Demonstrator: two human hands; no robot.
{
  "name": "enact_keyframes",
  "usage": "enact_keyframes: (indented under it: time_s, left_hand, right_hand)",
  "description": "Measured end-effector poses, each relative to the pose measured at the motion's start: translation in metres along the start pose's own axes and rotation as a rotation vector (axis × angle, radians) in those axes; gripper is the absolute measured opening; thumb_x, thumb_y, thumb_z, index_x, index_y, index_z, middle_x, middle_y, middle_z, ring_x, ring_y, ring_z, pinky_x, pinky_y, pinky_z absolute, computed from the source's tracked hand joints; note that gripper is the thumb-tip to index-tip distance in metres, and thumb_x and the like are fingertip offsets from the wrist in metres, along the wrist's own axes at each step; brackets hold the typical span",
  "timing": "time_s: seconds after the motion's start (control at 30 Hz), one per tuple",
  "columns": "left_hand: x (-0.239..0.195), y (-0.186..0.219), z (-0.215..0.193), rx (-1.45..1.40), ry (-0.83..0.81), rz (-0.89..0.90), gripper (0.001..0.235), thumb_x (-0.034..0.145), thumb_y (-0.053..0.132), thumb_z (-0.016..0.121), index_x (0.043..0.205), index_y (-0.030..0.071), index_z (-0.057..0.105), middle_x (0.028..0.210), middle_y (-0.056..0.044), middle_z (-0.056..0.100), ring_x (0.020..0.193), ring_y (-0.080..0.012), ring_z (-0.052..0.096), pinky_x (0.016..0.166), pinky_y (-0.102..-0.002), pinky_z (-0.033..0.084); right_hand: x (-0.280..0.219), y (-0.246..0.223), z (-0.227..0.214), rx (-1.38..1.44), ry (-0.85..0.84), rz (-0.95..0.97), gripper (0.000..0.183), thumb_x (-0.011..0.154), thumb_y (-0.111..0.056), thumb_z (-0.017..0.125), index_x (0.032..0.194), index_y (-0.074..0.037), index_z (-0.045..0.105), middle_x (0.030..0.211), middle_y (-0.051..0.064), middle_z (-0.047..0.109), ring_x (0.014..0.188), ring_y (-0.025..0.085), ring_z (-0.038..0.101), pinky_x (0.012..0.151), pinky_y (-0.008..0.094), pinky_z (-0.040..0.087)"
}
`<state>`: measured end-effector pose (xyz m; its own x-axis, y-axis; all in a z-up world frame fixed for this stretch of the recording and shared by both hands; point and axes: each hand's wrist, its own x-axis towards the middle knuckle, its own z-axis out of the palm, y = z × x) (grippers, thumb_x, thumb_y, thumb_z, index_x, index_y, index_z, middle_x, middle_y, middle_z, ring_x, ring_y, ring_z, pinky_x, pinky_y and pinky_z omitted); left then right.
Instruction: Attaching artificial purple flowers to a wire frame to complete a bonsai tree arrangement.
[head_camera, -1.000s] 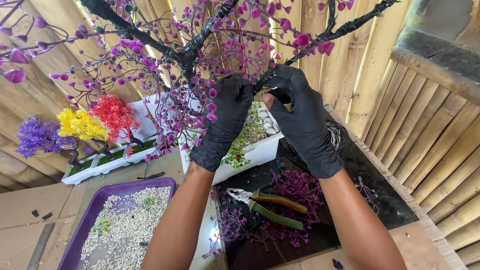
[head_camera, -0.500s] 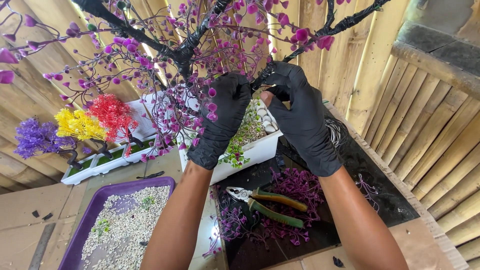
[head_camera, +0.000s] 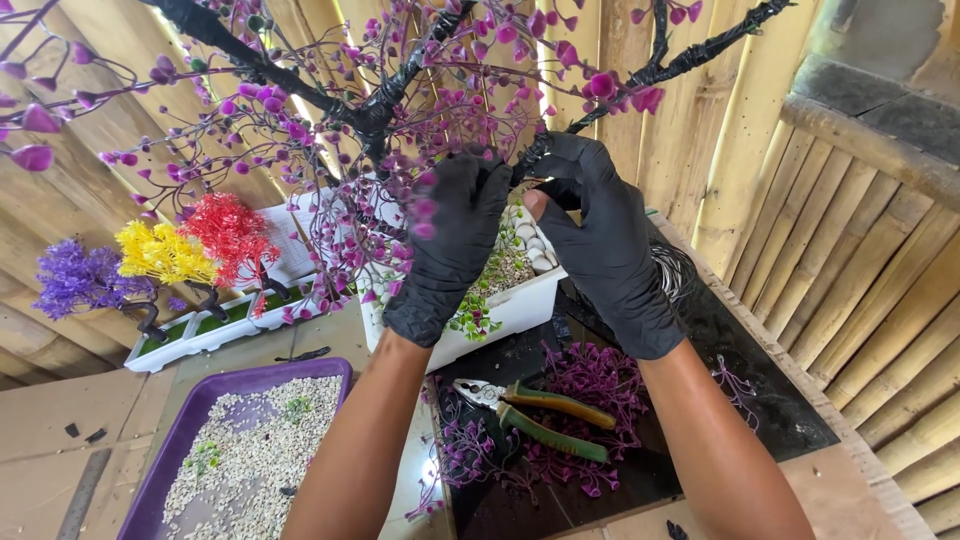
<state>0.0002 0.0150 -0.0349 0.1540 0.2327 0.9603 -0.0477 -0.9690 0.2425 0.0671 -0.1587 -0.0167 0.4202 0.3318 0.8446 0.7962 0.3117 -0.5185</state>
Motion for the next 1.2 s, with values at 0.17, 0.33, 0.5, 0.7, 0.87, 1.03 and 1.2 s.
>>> enact_keyframes:
  time_s: [0.17, 0.33, 0.5, 0.7, 0.87, 1.03, 1.2]
  left_hand:
    - [0.013, 0.005, 0.001, -0.021, -0.034, -0.069, 0.022, 0.087, 0.029, 0.082, 0.079, 0.015, 0.067, 0.071, -0.006, 0.071, 0.064, -0.0252, 0.07, 0.054, -0.027, 0.055]
    - [0.019, -0.008, 0.01, 0.041, -0.126, -0.07, 0.028, 0.085, 0.028, 0.077, 0.065, 0.017, 0.06, 0.054, -0.007, 0.063, 0.052, -0.0259, 0.064, 0.051, -0.027, 0.049]
    - [0.02, -0.014, 0.016, 0.107, -0.23, -0.085, 0.032, 0.083, 0.033, 0.075, 0.059, 0.019, 0.058, 0.048, -0.003, 0.058, 0.046, -0.0249, 0.059, 0.049, -0.026, 0.046]
    - [0.02, 0.001, -0.001, -0.042, -0.258, -0.197, 0.014, 0.083, 0.026, 0.077, 0.071, 0.019, 0.073, 0.056, -0.002, 0.068, 0.056, -0.0221, 0.071, 0.051, -0.025, 0.051]
    - [0.023, 0.013, -0.013, 0.006, -0.325, -0.266, 0.016, 0.088, 0.029, 0.074, 0.082, 0.015, 0.076, 0.07, -0.009, 0.074, 0.071, -0.0302, 0.075, 0.058, -0.035, 0.057]
    - [0.022, 0.013, -0.016, 0.057, -0.295, -0.222, 0.015, 0.088, 0.029, 0.075, 0.082, 0.016, 0.075, 0.069, -0.008, 0.072, 0.072, -0.0329, 0.074, 0.06, -0.035, 0.057]
    - [0.009, -0.02, 0.008, -0.001, -0.287, -0.224, 0.018, 0.09, 0.031, 0.073, 0.079, 0.017, 0.072, 0.066, -0.006, 0.07, 0.069, -0.0327, 0.073, 0.059, -0.033, 0.057]
  right_hand:
    - [0.001, -0.004, -0.005, 0.05, -0.025, 0.025, 0.044, 0.099, -0.027, 0.079, 0.135, -0.013, 0.058, 0.12, 0.015, 0.074, 0.108, 0.041, 0.071, 0.089, 0.055, 0.062]
    - [0.0, -0.005, -0.007, 0.073, -0.049, 0.062, 0.048, 0.099, -0.028, 0.078, 0.139, -0.014, 0.056, 0.123, 0.015, 0.073, 0.112, 0.04, 0.07, 0.092, 0.055, 0.06]
    - [0.0, -0.011, -0.009, 0.066, -0.064, 0.09, 0.052, 0.099, -0.03, 0.078, 0.142, -0.015, 0.053, 0.124, 0.014, 0.072, 0.112, 0.04, 0.07, 0.092, 0.055, 0.059]
    - [0.001, -0.014, -0.011, 0.116, -0.082, 0.122, 0.05, 0.099, -0.027, 0.076, 0.142, -0.014, 0.053, 0.125, 0.015, 0.072, 0.112, 0.038, 0.072, 0.092, 0.054, 0.06]
    - [0.0, -0.014, -0.011, 0.091, -0.088, 0.096, 0.051, 0.1, -0.028, 0.075, 0.143, -0.012, 0.051, 0.124, 0.018, 0.071, 0.113, 0.044, 0.069, 0.09, 0.058, 0.059]
    - [-0.001, -0.001, -0.009, 0.056, -0.083, 0.011, 0.055, 0.101, -0.03, 0.075, 0.144, -0.01, 0.048, 0.125, 0.021, 0.069, 0.111, 0.048, 0.068, 0.089, 0.061, 0.062]
    - [-0.001, 0.001, -0.009, 0.055, -0.084, -0.001, 0.053, 0.101, -0.027, 0.076, 0.143, -0.01, 0.048, 0.125, 0.019, 0.069, 0.111, 0.047, 0.068, 0.09, 0.06, 0.062]
